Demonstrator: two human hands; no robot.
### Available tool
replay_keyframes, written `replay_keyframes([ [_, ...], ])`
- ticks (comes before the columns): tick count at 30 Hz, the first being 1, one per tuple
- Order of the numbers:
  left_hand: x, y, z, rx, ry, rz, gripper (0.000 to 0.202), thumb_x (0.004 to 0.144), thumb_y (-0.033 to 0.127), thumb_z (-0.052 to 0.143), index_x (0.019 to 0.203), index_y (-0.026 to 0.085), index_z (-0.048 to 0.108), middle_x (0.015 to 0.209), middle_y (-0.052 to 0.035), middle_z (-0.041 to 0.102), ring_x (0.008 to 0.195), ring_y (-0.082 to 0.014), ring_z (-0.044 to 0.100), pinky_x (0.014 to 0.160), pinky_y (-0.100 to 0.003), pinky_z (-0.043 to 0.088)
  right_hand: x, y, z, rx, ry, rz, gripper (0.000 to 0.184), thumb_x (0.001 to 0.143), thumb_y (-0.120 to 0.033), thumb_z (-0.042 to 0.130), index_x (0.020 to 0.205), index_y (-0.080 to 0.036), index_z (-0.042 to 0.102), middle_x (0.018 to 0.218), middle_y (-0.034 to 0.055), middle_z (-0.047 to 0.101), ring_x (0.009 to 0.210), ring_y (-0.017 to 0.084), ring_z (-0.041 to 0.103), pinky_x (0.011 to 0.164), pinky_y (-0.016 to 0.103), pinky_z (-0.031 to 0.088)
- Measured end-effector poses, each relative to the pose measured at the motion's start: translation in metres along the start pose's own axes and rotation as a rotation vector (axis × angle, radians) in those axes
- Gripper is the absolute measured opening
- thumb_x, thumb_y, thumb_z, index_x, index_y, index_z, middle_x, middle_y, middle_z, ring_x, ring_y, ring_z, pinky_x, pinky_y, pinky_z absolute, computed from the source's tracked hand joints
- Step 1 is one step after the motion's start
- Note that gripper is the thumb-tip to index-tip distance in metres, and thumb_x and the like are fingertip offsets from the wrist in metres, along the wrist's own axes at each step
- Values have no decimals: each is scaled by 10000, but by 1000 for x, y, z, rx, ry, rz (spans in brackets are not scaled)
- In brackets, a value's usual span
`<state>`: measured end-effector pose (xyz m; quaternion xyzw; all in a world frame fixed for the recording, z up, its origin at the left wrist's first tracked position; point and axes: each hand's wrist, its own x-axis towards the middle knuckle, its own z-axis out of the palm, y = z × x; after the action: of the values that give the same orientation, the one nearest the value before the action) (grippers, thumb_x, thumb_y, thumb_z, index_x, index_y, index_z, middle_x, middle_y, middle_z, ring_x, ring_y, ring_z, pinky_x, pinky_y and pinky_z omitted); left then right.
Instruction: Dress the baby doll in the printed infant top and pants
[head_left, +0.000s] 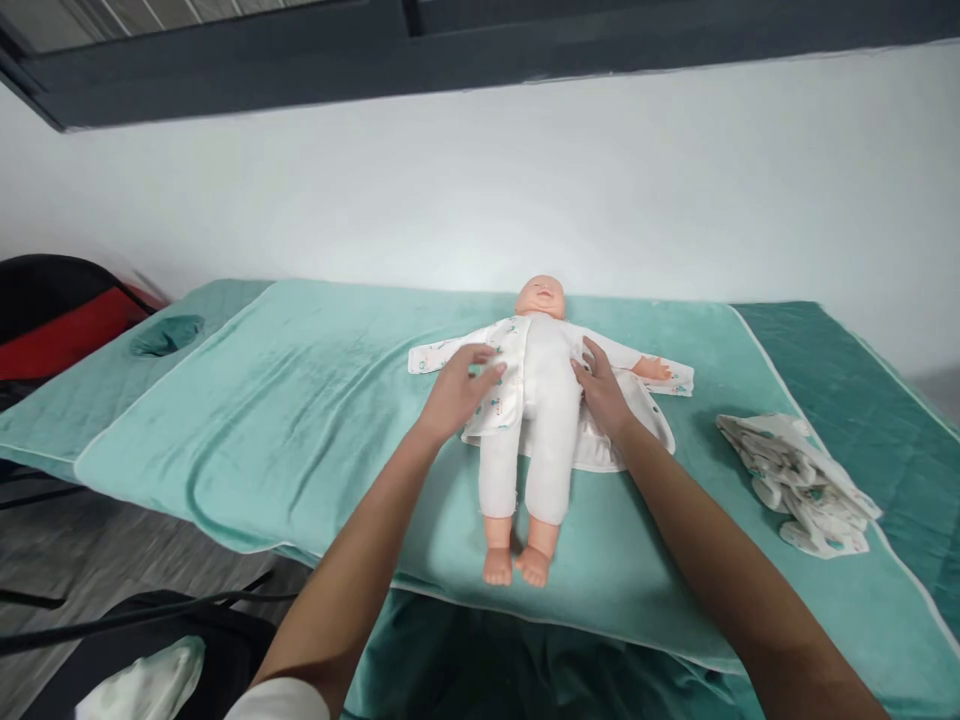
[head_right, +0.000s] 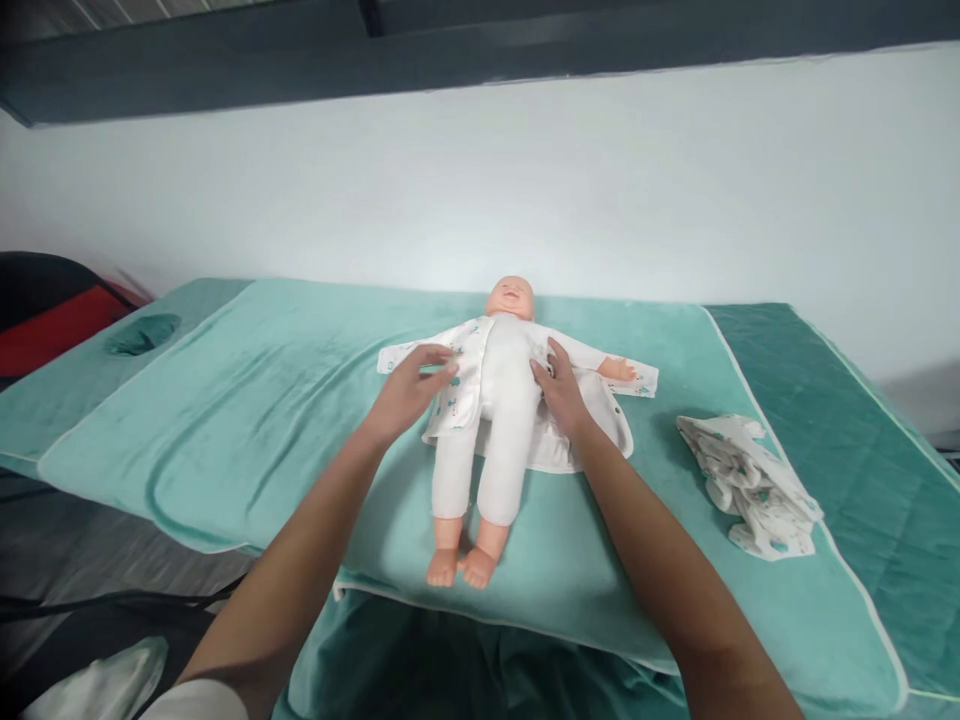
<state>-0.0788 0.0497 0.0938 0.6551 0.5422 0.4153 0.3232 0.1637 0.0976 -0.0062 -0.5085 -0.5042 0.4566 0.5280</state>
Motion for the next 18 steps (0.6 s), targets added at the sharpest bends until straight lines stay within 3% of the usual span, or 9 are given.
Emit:
replay_keyframes([
  [3, -22, -20, 13, 269, -32, 135, 329, 850, 371, 710, 1107, 205, 590, 1165, -79, 610, 1093, -228, 583, 947, -382, 490, -1, 0, 0, -22, 10, -15, 788, 832, -651, 642, 1508, -350, 371, 1599, 51, 373, 1483, 257, 349, 1202, 476, 359],
  [6, -45, -18, 29, 605, 2, 246, 397, 842, 398, 734, 1126, 175, 569, 1140, -111, 593, 1067, -278, 553, 927, -423, 486, 0, 3, -1, -23, 11, -23, 783, 837, -638, 647, 1506, -337, 373, 1565, 63, 421, 1470, 262, 373, 1206, 491, 353],
  [10, -55, -5, 42, 859, 28, 240, 85, 967, 244, 527, 992, 176, 572, 994, -105, 624, 956, -282, 571, 804, -408, 471, 1, 7, -3, -12, 3, -44, 758, 843, -623, 651, 1497, -346, 387, 1549, 54, 444, 1470, 254, 377, 1211, 488, 348],
  [13, -51, 2, 48, 723, 13, 218, 155, 1010, 206, 418, 901, 202, 529, 904, -65, 630, 860, -238, 588, 728, -362, 450, 2, 8, -4, -33, 13, -55, 747, 837, -631, 651, 1489, -358, 410, 1566, 38, 425, 1457, 266, 395, 1206, 492, 357],
  [18, -50, 12, 63, 381, -22, 278, 81, 1005, 212, 464, 937, 214, 508, 898, -23, 629, 821, -182, 597, 718, -311, 449, 3, 8, -5, -29, 3, -49, 767, 829, -638, 657, 1496, -356, 403, 1564, 39, 432, 1453, 274, 401, 1201, 491, 365],
])
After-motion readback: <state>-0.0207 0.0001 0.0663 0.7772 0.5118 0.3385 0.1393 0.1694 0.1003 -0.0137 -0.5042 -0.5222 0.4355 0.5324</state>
